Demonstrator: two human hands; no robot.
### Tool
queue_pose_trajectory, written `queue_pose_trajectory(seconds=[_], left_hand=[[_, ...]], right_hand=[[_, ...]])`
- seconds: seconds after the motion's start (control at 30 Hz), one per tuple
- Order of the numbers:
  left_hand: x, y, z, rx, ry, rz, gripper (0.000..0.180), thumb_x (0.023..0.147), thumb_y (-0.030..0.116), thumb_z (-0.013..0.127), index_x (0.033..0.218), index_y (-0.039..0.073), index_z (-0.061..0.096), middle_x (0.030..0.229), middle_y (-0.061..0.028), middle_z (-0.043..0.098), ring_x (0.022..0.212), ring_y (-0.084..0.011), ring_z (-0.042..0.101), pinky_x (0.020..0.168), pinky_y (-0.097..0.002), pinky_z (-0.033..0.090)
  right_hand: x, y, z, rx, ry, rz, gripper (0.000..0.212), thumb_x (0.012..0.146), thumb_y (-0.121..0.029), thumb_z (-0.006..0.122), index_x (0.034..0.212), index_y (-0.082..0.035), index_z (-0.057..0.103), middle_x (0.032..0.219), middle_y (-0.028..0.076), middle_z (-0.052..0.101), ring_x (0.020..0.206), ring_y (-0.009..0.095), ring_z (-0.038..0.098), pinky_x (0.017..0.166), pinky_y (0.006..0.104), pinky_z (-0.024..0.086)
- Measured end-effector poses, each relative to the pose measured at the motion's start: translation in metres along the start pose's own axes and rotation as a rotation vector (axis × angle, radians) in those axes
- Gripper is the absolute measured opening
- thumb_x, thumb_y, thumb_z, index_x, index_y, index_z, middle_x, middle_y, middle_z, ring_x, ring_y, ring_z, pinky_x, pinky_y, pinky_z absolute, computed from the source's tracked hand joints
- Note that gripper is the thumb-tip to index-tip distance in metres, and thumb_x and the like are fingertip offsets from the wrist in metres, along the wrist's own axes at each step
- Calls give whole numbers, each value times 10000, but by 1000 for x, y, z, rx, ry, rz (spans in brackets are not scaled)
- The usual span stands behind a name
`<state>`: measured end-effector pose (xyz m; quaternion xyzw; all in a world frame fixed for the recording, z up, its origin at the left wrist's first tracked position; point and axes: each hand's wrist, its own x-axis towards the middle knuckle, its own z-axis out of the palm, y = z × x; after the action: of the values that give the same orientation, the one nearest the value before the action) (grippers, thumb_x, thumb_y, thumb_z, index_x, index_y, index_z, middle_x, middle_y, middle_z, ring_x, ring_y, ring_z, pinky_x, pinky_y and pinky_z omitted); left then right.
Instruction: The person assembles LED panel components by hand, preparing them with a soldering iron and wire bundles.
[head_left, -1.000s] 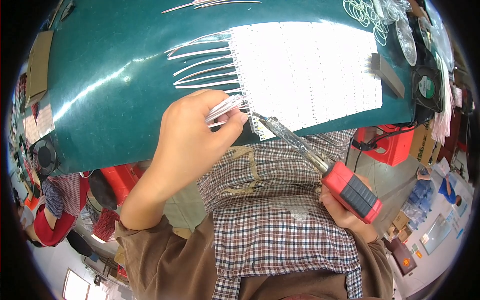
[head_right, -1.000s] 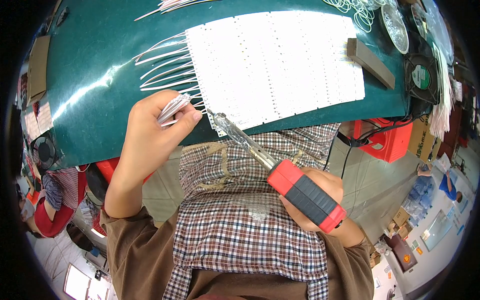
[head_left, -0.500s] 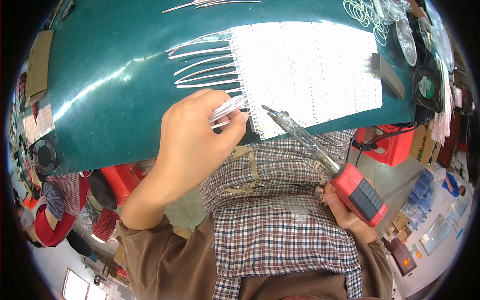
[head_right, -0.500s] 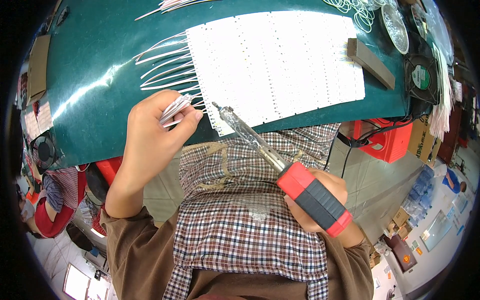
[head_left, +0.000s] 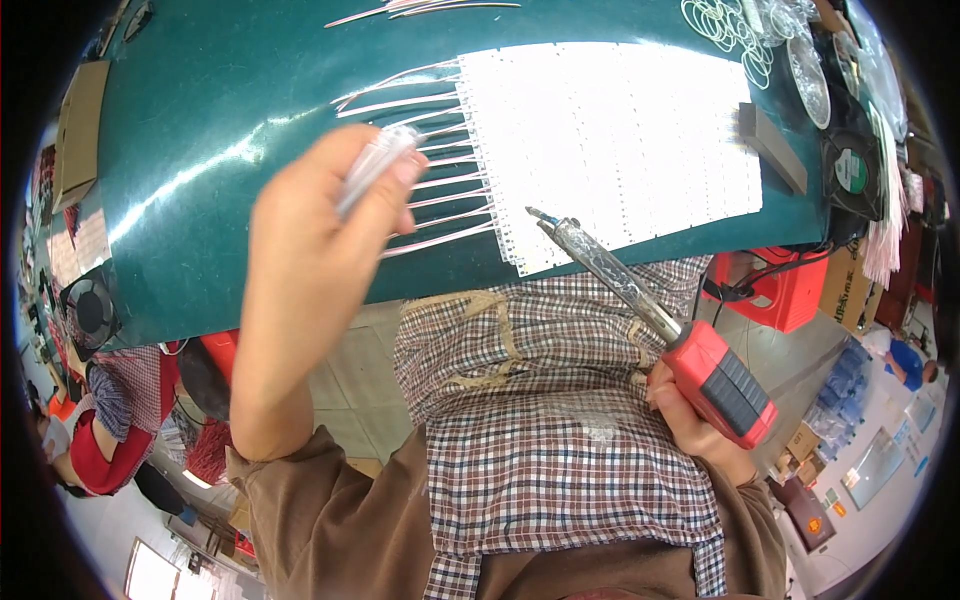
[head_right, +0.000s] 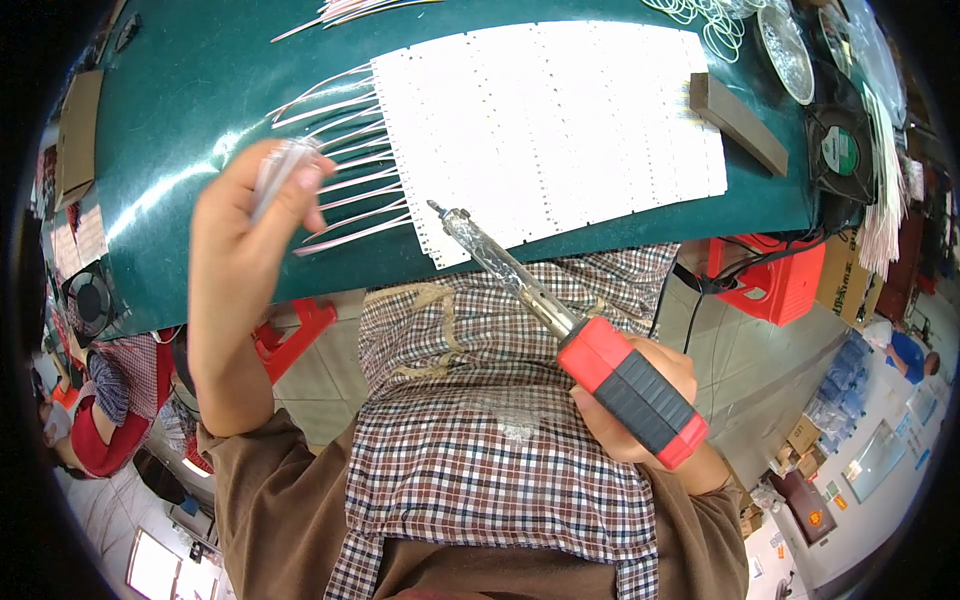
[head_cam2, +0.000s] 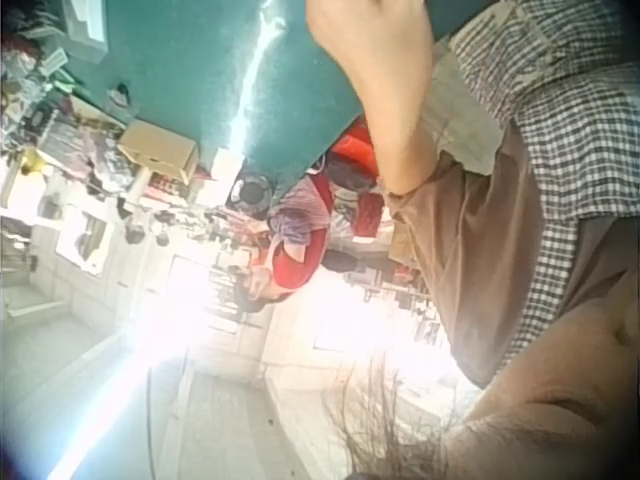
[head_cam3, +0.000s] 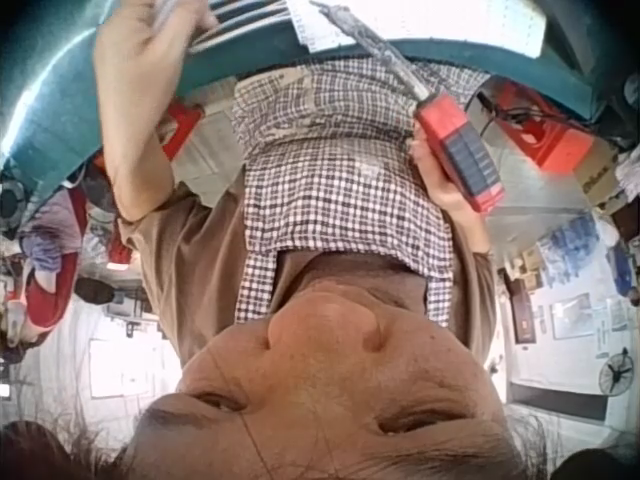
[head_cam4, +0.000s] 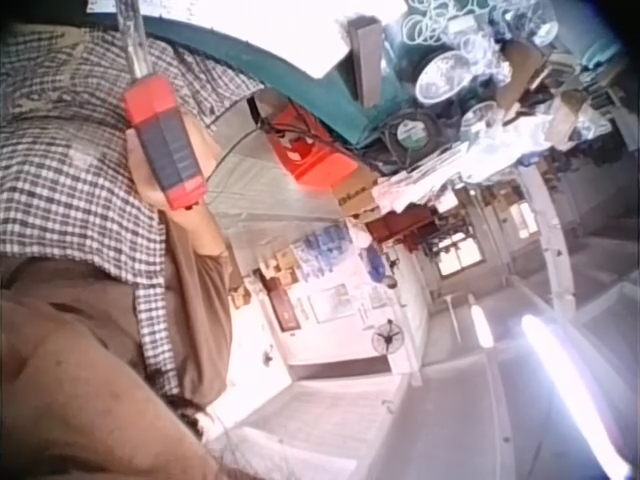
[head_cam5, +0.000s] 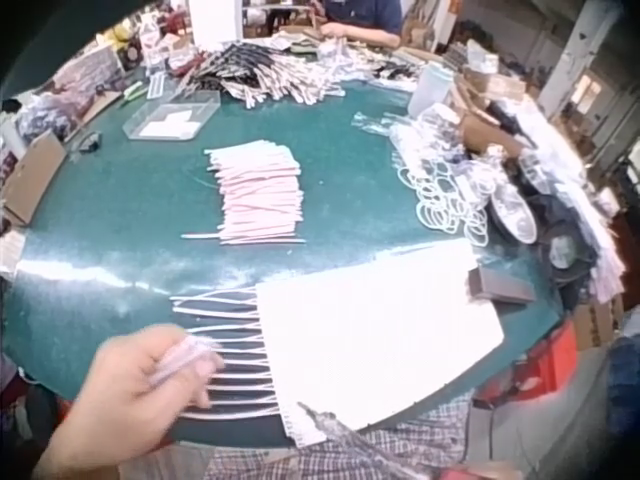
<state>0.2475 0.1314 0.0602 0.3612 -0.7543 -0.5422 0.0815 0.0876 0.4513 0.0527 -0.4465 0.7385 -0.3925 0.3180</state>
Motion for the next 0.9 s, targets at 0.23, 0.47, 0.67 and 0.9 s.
queue_pose_trajectory(seconds=[0.23,0.47,0.67,0.9], left_hand=[[-2,10,7,-160,-75,-25,80,931,45,628,963,-4,574,763,-11,588,658,-65,561,612,-202,429],[-2,2,17,-255,-183,-75,103,950,78,570,998,-9,545,752,-24,612,735,-69,563,705,-220,428],[-2,-1,20,-242,-218,-94,145,952,103,568,1003,-30,594,749,-45,649,690,-67,531,681,-220,416],[1,3,19,-194,-255,-187,130,946,112,600,996,-6,617,704,-34,648,644,-52,547,620,-217,414]], right_hand=[[1,-4,-4,-18,-20,-6,210,690,-36,763,862,-1,649,748,123,627,584,272,629,517,338,504],[-2,-5,-5,-28,-27,16,210,710,-46,765,880,4,652,773,123,634,595,269,633,513,337,499],[1,-7,-4,-20,-30,-5,200,731,-52,757,892,9,656,787,125,642,611,266,643,522,341,510],[-3,-6,-4,-4,-27,27,198,733,-53,760,891,10,659,790,127,646,621,272,652,534,342,522]])
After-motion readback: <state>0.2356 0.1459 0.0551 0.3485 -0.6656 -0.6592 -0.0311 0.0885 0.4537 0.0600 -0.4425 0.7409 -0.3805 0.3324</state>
